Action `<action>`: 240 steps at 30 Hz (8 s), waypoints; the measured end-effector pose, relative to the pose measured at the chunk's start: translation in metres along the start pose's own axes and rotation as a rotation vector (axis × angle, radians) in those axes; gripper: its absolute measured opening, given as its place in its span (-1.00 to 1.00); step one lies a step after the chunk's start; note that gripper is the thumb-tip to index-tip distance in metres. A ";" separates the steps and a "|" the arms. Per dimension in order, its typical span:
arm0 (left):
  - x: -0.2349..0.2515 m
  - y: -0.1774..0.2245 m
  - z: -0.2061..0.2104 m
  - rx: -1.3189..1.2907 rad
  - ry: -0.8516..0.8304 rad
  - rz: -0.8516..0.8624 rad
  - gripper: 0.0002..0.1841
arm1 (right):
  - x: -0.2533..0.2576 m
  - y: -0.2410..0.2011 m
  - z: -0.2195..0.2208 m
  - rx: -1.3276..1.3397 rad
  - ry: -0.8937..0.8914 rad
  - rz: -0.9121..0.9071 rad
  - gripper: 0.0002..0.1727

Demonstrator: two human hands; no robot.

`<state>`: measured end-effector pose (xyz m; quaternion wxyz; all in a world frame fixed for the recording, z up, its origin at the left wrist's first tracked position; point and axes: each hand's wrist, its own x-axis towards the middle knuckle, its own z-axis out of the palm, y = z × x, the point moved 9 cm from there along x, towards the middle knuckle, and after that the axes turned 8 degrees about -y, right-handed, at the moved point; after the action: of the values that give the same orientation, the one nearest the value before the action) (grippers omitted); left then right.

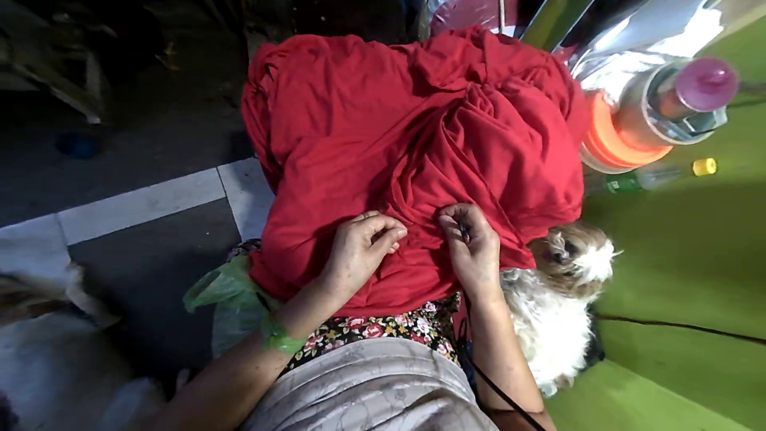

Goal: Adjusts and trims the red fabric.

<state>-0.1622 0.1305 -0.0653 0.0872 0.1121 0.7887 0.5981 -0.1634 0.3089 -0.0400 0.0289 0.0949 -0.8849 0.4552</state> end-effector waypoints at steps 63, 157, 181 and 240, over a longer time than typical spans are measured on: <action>-0.008 0.034 0.033 0.628 -0.050 0.469 -0.87 | -0.031 0.012 -0.008 -0.019 -0.163 -0.049 -0.69; -0.003 -0.001 0.016 0.179 -0.214 -0.003 -0.80 | -0.025 0.015 -0.002 0.053 -0.209 -0.094 -0.70; -0.009 -0.007 -0.030 -0.426 -0.065 0.057 -0.81 | -0.024 0.022 -0.003 0.155 -0.196 -0.024 -0.69; -0.008 0.003 0.013 0.321 -0.097 0.185 -0.80 | -0.025 0.029 -0.003 0.204 -0.164 -0.018 -0.66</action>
<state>-0.1504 0.1415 -0.0657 0.0504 0.2253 0.8553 0.4639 -0.1451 0.3311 -0.0651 -0.0496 0.1421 -0.8324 0.5334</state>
